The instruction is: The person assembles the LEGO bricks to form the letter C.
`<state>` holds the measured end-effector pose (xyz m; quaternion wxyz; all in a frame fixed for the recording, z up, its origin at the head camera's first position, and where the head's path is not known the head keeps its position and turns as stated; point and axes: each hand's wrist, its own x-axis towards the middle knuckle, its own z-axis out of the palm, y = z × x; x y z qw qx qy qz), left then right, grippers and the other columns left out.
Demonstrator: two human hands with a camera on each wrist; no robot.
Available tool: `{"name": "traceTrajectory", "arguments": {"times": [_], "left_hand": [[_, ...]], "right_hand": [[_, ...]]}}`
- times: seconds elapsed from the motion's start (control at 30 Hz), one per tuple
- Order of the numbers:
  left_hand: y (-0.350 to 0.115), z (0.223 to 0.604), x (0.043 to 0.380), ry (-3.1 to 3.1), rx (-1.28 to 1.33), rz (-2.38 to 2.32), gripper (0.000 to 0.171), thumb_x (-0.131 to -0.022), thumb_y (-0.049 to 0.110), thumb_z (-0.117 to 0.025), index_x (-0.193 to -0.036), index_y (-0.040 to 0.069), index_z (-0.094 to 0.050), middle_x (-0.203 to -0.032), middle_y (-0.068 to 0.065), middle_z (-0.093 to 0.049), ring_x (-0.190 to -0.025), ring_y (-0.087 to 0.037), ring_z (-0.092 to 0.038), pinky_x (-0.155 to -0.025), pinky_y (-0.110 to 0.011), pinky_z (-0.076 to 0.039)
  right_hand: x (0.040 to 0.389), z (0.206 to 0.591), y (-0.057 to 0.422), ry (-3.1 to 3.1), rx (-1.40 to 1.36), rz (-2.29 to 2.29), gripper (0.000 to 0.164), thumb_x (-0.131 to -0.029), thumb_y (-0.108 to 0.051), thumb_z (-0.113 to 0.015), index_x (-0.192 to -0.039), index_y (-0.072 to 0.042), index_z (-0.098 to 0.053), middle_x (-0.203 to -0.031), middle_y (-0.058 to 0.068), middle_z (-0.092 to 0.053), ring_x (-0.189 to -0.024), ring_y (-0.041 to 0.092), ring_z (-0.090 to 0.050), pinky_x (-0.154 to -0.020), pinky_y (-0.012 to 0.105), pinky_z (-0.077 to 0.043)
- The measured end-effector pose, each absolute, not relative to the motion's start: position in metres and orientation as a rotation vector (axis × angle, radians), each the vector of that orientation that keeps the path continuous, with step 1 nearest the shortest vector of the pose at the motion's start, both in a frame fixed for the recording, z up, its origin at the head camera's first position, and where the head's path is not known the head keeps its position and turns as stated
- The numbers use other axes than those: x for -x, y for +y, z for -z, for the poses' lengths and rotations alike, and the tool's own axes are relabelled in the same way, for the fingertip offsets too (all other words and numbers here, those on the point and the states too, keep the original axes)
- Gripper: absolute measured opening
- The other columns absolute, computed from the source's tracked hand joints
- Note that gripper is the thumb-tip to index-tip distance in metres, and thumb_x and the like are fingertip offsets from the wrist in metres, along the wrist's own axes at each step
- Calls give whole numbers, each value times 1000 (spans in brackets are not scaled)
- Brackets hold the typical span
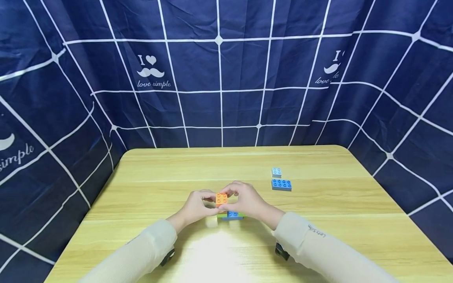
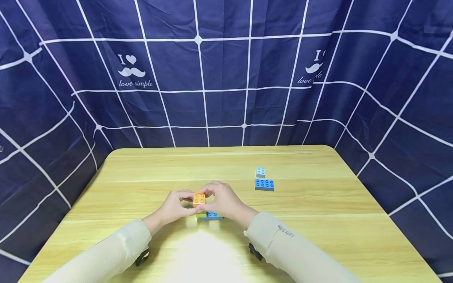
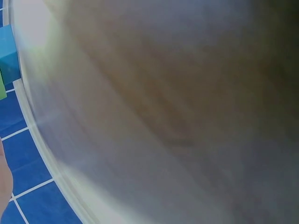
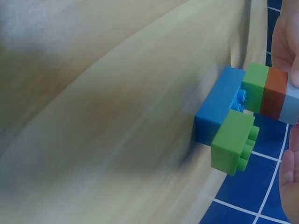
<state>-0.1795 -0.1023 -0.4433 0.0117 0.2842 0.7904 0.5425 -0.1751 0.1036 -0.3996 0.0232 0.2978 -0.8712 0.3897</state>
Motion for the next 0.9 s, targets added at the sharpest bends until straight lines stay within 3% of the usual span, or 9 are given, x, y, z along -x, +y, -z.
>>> {"name": "traceTrajectory", "arguments": {"times": [0.33, 0.73, 0.9], "left_hand": [[-99, 412, 162, 2448, -885, -1679, 23, -75, -2, -77, -96, -6, -69, -100, -16, -67, -91, -31, -61, -83, -49, -52], [-104, 448, 180, 2525, -908, -1646, 26, -74, 13, -82, -98, 7, -72, -98, -1, -69, -88, -16, -62, -81, -30, -54], [-104, 447, 181, 2539, -998, -1622, 36, -75, 15, -82, -108, 5, -69, -102, -4, -69, -91, -18, -62, -84, -33, -52]], "right_hand": [[177, 399, 102, -2735, -923, -1183, 33, -69, -24, -87, -96, -15, -70, -86, -12, -63, -84, 10, -58, -79, 38, -52], [174, 400, 102, -2747, -896, -1242, 35, -68, -27, -87, -98, -16, -71, -89, -11, -64, -87, 11, -59, -82, 38, -52], [173, 399, 103, -2750, -882, -1221, 38, -68, -26, -87, -99, -14, -71, -89, -8, -65, -87, 14, -60, -82, 40, -53]]}}
